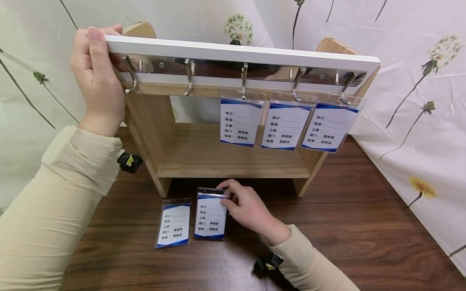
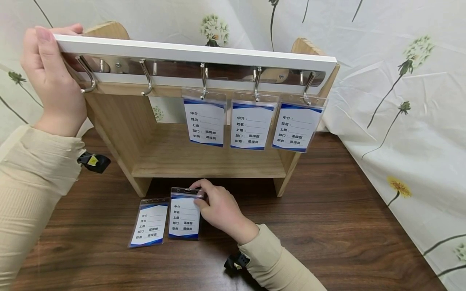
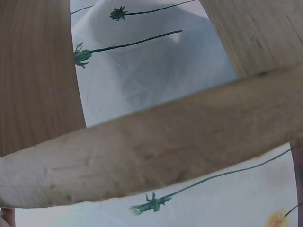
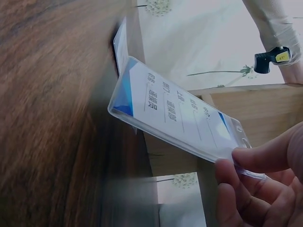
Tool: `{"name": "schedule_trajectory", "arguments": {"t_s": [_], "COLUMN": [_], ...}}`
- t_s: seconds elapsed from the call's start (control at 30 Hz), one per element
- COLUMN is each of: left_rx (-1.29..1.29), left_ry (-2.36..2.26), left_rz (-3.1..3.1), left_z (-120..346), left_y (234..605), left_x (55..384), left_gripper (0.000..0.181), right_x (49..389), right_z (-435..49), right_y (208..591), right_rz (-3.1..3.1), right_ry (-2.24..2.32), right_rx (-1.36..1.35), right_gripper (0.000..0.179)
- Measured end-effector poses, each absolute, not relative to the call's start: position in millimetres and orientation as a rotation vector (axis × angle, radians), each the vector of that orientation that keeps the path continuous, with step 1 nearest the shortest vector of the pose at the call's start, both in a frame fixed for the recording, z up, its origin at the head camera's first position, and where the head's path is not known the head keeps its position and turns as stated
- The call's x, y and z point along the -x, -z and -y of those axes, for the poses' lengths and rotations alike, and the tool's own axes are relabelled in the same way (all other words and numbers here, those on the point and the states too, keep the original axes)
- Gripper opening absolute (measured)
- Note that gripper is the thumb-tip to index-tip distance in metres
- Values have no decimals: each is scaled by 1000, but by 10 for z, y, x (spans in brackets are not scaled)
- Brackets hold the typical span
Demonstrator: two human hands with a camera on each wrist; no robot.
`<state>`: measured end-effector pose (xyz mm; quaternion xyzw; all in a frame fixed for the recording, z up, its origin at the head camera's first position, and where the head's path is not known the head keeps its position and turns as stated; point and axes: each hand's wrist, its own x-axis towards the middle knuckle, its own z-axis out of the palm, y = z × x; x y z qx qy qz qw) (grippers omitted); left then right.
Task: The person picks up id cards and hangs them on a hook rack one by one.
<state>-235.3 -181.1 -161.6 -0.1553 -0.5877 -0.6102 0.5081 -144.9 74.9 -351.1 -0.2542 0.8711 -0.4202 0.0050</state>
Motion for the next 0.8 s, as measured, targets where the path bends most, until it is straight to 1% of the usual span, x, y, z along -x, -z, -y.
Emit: {"name": "schedule_trajectory", "arguments": {"t_s": [0.8], "left_rx": [376], "left_ry": [1455], "left_rz": [1447], "left_z": [1825], "left_y": [1613], "left_x": [2339], "left_gripper": [42], "right_x": [1380], "right_z": [-742], "right_y": [3391], "right_rz": [-2692], "right_ry": [1457], "right_rx": [831], "right_gripper": [27]}}
